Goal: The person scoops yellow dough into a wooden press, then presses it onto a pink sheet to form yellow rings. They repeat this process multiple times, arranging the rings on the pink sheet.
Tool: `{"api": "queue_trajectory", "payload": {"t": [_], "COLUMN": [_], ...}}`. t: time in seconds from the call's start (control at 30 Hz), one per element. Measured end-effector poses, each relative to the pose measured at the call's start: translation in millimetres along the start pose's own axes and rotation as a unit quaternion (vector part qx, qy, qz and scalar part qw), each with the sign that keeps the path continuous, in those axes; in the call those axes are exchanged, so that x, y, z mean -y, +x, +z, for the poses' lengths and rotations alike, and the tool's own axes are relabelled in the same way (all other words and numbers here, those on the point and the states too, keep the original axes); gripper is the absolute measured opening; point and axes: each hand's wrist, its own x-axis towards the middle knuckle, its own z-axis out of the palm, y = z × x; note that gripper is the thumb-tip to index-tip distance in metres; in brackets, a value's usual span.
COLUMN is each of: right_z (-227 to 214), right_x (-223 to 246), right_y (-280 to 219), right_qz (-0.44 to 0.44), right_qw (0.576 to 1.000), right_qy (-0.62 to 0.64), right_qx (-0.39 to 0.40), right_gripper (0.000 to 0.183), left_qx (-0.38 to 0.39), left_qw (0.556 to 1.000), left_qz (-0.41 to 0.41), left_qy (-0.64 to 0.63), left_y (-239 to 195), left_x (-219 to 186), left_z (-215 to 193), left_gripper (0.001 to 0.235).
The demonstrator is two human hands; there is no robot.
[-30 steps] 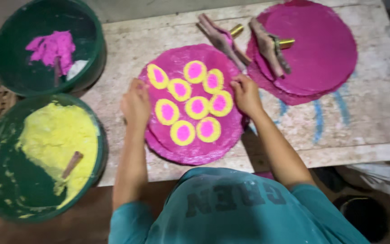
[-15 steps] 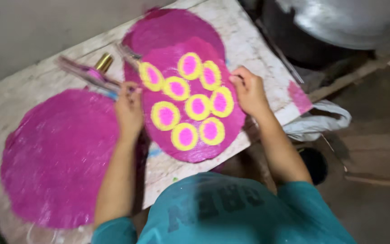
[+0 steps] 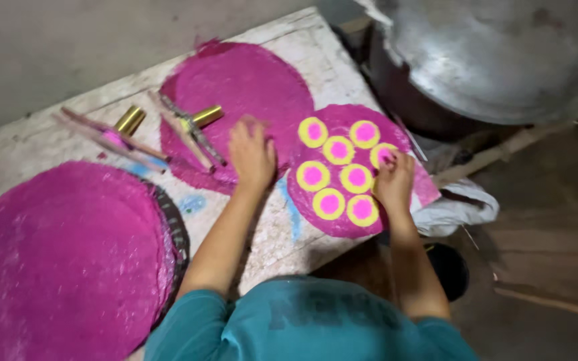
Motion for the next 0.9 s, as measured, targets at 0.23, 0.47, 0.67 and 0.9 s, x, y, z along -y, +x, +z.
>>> {"api": "queue_trajectory", "payload": {"t": [0.23,0.47,0.67,0.9], "right_z": [132,184,226,272], "right_x": [93,132,155,229], "right_y": [110,175,183,79], "right_qz": [0.052,0.155,0.068,-0.201], "right_qw": [0.97,0.949,0.938,0.898], "right_qy": [-0.001,-0.071,-0.021,-0.107], "right_qx": [0.238,0.265,0.338,0.377], "right_gripper": [0.048,0.074,0.053,0.047], "left_qx": [0.035,-0.02,-0.021,-0.018], "left_qw": [0.939,0.9,0.772,0.784], "left_qz": [-0.33,-0.334,-0.43,-0.384], "left_qy": [-0.089,-0.279,-0.467,-0.487], "left_y": [5,-39,-119,-186], "left_x": [109,152,124,91], "left_z": [-17,-12,-38,-66], "left_gripper": [0.111,0.058,0.048,0.063]}}
